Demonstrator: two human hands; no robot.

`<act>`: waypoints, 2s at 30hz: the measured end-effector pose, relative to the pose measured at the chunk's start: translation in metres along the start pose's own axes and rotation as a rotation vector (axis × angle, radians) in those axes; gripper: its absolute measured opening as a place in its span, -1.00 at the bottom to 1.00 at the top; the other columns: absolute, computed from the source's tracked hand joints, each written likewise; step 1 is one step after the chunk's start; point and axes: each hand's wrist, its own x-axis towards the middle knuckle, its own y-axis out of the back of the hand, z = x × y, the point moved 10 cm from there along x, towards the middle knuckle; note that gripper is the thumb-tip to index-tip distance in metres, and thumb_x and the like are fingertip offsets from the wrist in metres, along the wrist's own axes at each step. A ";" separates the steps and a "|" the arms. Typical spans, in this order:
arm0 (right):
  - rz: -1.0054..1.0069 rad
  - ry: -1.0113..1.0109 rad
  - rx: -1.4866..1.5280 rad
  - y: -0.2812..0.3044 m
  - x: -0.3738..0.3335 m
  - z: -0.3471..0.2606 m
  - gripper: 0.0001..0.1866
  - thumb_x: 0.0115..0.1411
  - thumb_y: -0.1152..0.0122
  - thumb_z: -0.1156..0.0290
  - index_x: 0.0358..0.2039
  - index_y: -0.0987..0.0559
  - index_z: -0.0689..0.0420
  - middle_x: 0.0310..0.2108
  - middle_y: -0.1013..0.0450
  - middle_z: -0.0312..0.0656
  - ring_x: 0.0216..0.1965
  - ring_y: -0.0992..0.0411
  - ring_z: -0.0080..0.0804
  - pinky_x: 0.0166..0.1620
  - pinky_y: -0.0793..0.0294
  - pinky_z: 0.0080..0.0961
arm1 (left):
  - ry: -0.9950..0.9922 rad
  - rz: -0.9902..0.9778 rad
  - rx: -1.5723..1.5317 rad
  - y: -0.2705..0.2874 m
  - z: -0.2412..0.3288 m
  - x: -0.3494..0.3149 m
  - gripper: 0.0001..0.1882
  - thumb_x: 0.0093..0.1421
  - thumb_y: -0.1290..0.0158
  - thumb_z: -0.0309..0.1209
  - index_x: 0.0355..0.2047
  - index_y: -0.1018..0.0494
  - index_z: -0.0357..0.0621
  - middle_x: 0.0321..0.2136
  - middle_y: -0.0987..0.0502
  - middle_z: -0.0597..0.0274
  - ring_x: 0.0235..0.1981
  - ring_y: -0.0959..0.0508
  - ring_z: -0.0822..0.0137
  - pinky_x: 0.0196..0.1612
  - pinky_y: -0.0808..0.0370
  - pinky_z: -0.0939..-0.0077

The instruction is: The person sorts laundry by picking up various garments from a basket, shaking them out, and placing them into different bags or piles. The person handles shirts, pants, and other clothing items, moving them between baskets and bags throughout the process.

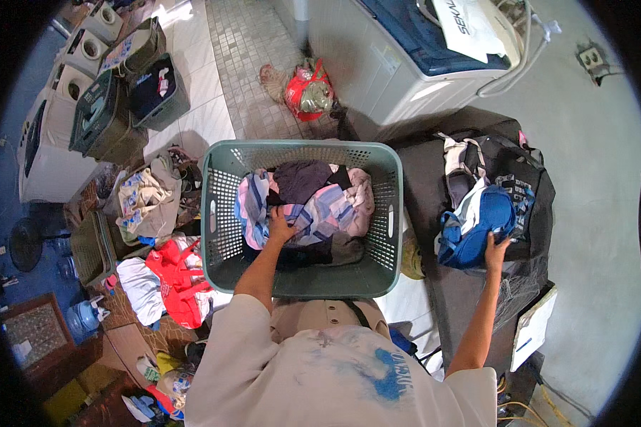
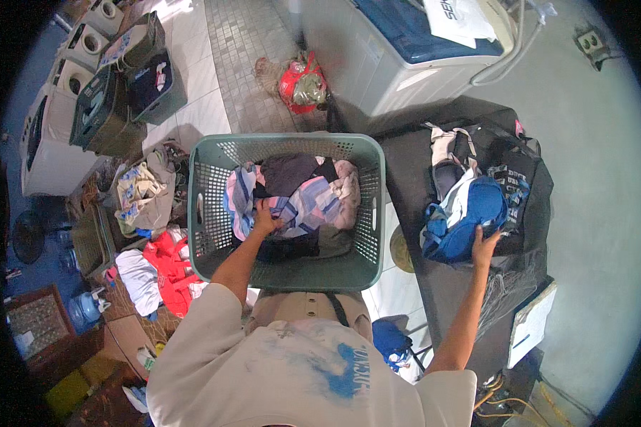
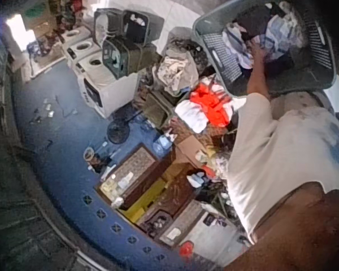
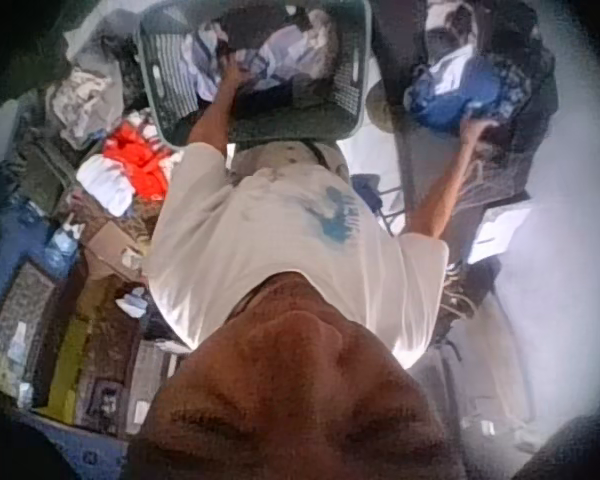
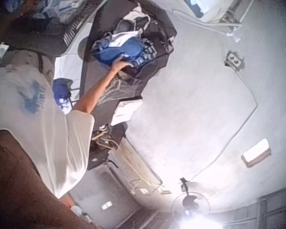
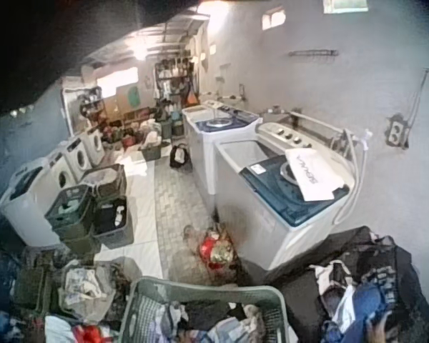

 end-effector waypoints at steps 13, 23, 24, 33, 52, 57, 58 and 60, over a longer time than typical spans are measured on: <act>-0.403 0.408 0.378 -0.090 -0.158 -0.270 -0.53 -0.07 -0.15 0.59 -0.07 -0.35 0.19 -0.15 -0.30 -0.04 -0.08 -0.24 -0.05 0.07 -0.15 -0.21 | 0.276 -0.151 -0.445 0.005 0.009 -0.015 -0.47 -0.05 -0.12 -0.41 -0.13 -0.15 -0.34 -0.41 -0.45 -0.05 -0.42 -0.53 0.14 -0.42 -0.47 0.30; -1.005 0.302 1.028 -0.206 -0.298 -0.352 -0.24 -0.12 -0.28 0.34 0.11 -0.18 0.23 -0.06 -0.27 -0.13 0.05 -0.21 -0.29 0.12 -0.15 -0.43 | -0.519 -0.193 -0.995 0.191 0.215 -0.153 -0.44 -0.07 -0.20 -0.40 -0.10 -0.18 -0.20 -0.26 -0.33 0.12 -0.29 -0.39 0.38 -0.20 -0.36 0.54; -0.928 0.303 0.879 -0.192 -0.283 -0.354 -0.32 -0.10 -0.28 0.35 0.05 -0.23 0.21 -0.10 -0.30 -0.15 0.00 -0.25 -0.31 0.07 -0.20 -0.44 | -0.553 -0.019 -0.854 0.214 0.208 -0.151 -0.28 -0.14 -0.27 -0.34 -0.03 -0.12 -0.21 -0.14 -0.26 0.06 -0.15 -0.33 0.28 -0.07 -0.30 0.44; -0.588 -0.006 1.322 0.031 -0.241 -0.430 -0.62 0.07 -0.24 0.35 -0.13 -0.44 0.25 -0.18 -0.42 -0.24 -0.19 -0.37 -0.43 -0.08 -0.36 -0.51 | -0.318 -0.401 -0.610 0.169 0.159 -0.100 -0.31 -0.26 -0.28 -0.38 -0.06 -0.33 -0.29 -0.16 -0.45 0.01 -0.10 -0.45 0.10 -0.03 -0.33 0.38; 0.278 0.190 0.606 0.211 -0.172 -0.326 -0.73 0.16 -0.13 0.21 -0.50 -0.55 0.16 -0.62 -0.29 -0.51 -0.57 -0.12 -0.76 -0.49 -0.09 -0.76 | -0.727 0.136 -0.318 0.474 0.145 -0.036 -0.61 0.06 0.16 -0.62 -0.06 -0.37 -0.29 -0.27 -0.52 0.19 -0.23 -0.46 0.46 -0.12 -0.36 0.59; 0.035 0.151 1.054 0.190 -0.171 -0.328 -0.74 0.21 -0.06 0.22 -0.38 -0.55 0.17 -0.49 -0.43 -0.43 -0.47 -0.30 -0.74 -0.38 -0.27 -0.74 | -0.806 0.156 -0.431 0.490 0.149 -0.035 -0.65 0.11 0.18 -0.59 -0.07 -0.36 -0.31 -0.27 -0.51 0.22 -0.22 -0.45 0.45 -0.09 -0.33 0.59; 0.012 0.105 1.132 0.185 -0.174 -0.328 -0.74 0.21 -0.05 0.23 -0.39 -0.54 0.17 -0.49 -0.44 -0.41 -0.46 -0.32 -0.74 -0.36 -0.30 -0.73 | -0.819 0.172 -0.517 0.492 0.150 -0.034 -0.68 0.14 0.19 -0.56 -0.09 -0.38 -0.29 -0.30 -0.51 0.27 -0.27 -0.45 0.48 -0.13 -0.34 0.63; -0.083 0.008 1.325 0.175 -0.184 -0.336 -0.77 0.21 -0.04 0.28 -0.30 -0.51 0.18 -0.39 -0.47 -0.33 -0.39 -0.40 -0.65 -0.27 -0.38 -0.67 | -0.651 0.141 -0.607 0.477 0.144 -0.020 -0.70 0.15 0.20 -0.55 -0.11 -0.39 -0.26 -0.32 -0.50 0.28 -0.29 -0.44 0.51 -0.17 -0.34 0.65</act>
